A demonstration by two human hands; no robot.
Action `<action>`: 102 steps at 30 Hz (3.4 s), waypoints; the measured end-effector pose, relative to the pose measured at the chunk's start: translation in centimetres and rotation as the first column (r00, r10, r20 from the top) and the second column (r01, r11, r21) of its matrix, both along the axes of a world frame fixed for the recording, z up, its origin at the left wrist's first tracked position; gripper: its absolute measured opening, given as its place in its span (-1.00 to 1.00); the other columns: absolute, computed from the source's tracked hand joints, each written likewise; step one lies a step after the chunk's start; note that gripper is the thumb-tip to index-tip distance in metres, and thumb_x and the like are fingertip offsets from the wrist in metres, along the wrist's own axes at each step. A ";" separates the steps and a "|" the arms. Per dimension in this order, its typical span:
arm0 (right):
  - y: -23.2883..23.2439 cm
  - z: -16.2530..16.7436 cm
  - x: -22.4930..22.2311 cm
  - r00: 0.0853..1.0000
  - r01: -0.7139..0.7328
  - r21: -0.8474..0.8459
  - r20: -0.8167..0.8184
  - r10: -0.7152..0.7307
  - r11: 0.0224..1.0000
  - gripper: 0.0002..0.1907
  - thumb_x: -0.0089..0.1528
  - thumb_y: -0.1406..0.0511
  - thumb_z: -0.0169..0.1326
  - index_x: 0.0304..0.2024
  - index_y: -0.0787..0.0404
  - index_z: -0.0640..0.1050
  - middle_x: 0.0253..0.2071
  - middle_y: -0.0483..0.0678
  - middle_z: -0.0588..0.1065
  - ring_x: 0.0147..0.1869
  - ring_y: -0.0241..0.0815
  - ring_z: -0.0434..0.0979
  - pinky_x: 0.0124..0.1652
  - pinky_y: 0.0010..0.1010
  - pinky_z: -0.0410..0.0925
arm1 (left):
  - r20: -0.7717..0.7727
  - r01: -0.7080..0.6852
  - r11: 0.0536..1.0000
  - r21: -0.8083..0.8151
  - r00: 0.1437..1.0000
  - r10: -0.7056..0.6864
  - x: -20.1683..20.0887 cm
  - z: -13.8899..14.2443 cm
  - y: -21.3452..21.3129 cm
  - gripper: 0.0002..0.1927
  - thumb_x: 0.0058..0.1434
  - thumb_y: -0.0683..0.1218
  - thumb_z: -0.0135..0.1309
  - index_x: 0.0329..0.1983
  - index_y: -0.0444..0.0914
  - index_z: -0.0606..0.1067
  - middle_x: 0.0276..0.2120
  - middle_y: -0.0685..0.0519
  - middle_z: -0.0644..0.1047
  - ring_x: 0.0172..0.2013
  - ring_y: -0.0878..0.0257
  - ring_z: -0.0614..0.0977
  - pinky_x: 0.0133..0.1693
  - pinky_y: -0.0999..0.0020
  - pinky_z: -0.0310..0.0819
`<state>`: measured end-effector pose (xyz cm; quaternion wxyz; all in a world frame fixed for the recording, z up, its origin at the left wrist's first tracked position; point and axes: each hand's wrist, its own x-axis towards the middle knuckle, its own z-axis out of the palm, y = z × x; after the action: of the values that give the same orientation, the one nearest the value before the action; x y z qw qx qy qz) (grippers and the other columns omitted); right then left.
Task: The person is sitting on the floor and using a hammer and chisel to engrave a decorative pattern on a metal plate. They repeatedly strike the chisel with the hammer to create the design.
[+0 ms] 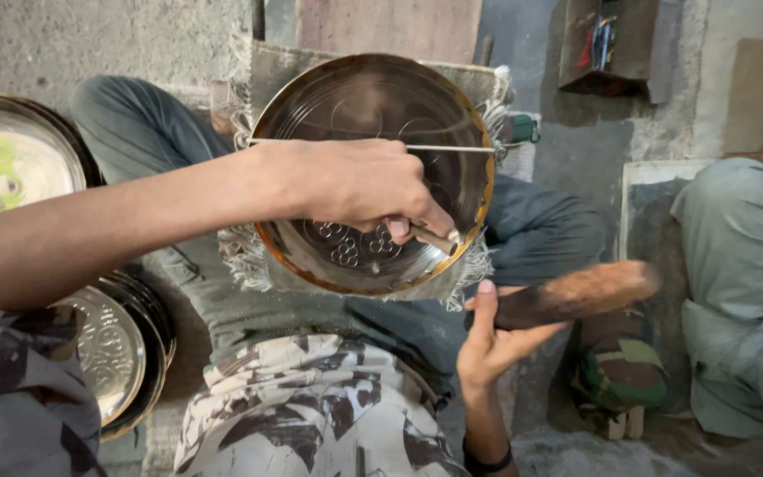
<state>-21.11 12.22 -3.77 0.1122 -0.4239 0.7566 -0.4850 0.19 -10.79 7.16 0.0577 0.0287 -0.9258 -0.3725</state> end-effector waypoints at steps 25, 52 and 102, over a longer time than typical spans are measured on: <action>0.2 2.7 1.8 0.958 -0.038 -0.079 0.281 0.059 0.996 -0.01 0.29 0.46 0.26 0.55 0.17 -0.09 -0.24 0.14 0.50 -0.25 0.05 0.48 -0.17 -0.19 0.43 | -0.083 -0.022 0.997 -0.070 0.996 0.016 0.5 0.4 0.2 -0.47 0.14 -0.18 0.15 0.24 -0.09 0.49 -0.42 -0.10 0.64 -0.42 -0.07 0.66 -0.40 0.01 0.47; -3.3 -2.3 -4.3 0.990 -0.001 -0.298 0.136 0.043 0.955 -0.55 0.39 0.38 0.25 0.26 0.34 0.39 -0.12 -0.13 0.43 -0.04 -0.32 0.41 0.05 -0.47 0.32 | -0.190 -0.601 0.583 0.548 0.588 0.786 5.1 1.7 4.9 -0.77 0.31 -0.35 0.22 -0.03 -0.32 0.47 -0.19 0.04 0.70 -0.22 0.39 0.74 -0.21 0.51 0.68; -6.0 -8.4 -7.8 0.957 -0.118 -0.074 0.258 0.133 0.990 -0.55 0.38 0.35 0.24 0.26 0.38 0.43 0.03 -0.01 0.51 0.06 -0.22 0.49 0.14 -0.39 0.37 | -0.154 -0.624 0.772 0.115 0.757 0.635 3.2 0.1 3.0 -0.43 -0.12 -0.41 0.15 0.02 -0.28 0.44 -0.25 0.02 0.67 -0.18 0.13 0.73 -0.17 0.29 0.61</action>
<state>-28.91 6.25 -12.18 0.2295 -0.4063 0.6923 -0.5505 3.38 -7.82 7.29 0.2639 0.3053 -0.8418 -0.3586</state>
